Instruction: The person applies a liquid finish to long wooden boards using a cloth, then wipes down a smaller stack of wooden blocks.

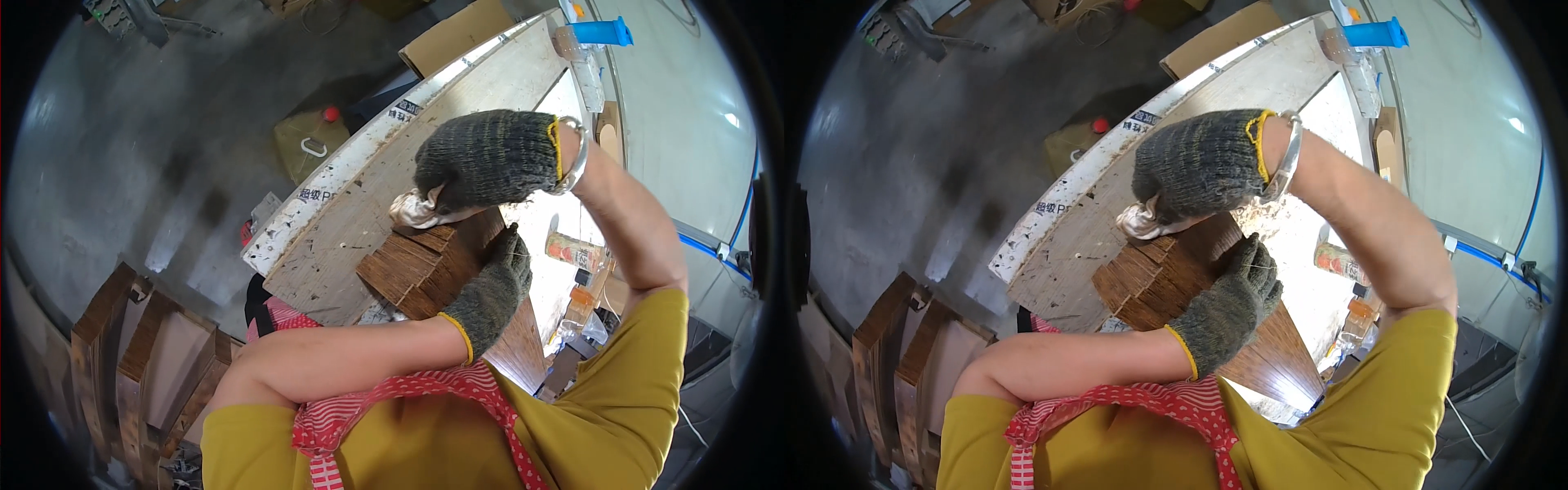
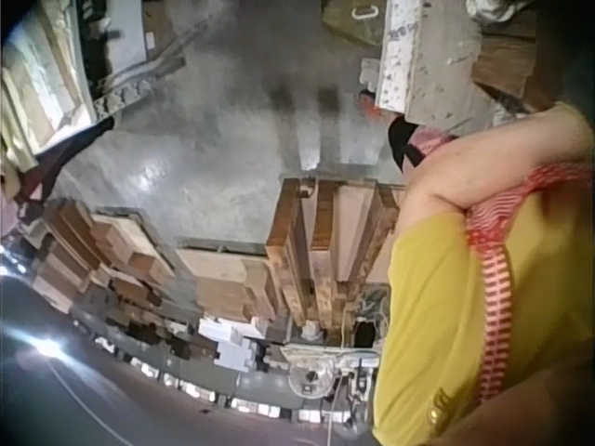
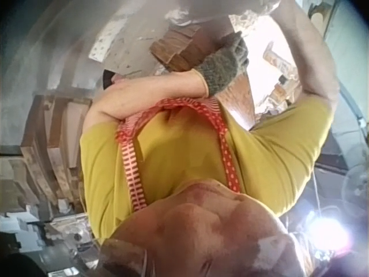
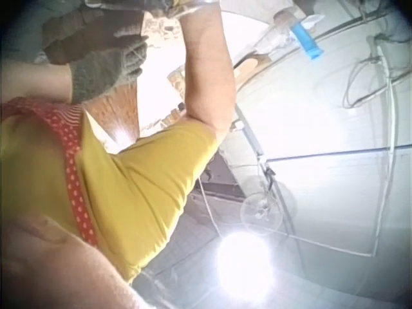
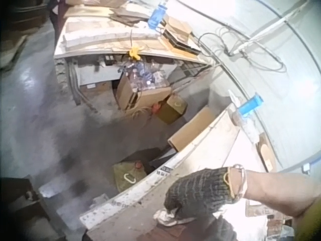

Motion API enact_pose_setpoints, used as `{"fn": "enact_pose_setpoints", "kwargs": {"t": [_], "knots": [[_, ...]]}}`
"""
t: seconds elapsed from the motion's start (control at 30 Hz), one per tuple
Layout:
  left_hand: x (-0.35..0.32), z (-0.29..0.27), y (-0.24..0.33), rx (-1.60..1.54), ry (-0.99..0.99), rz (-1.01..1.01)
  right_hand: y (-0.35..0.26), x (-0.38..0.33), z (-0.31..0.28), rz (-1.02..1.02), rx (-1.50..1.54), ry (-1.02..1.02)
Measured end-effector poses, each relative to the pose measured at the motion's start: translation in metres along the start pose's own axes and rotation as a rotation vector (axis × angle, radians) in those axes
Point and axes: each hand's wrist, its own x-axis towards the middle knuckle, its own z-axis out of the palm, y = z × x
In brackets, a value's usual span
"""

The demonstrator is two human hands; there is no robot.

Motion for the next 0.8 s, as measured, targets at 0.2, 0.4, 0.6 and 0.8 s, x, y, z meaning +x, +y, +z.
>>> {"fn": "enact_pose_setpoints", "kwargs": {"t": [0.2,0.4,0.6,0.8], "knots": [[-0.002,0.000,-0.003,-0.032,0.059,0.005,0.023,0.018,0.031,-0.019,-0.094,0.216],[-0.003,-0.002,-0.006,-0.073,0.049,0.015,0.092,-0.064,-0.017,-0.256,0.578,0.262],[-0.004,0.004,-0.003,-0.070,0.089,0.023,0.032,-0.037,-0.019,0.021,0.149,0.522],[0.001,0.001,-0.002,-0.098,0.004,0.004,0.009,0.003,0.008,-0.271,-0.037,0.261]]}}
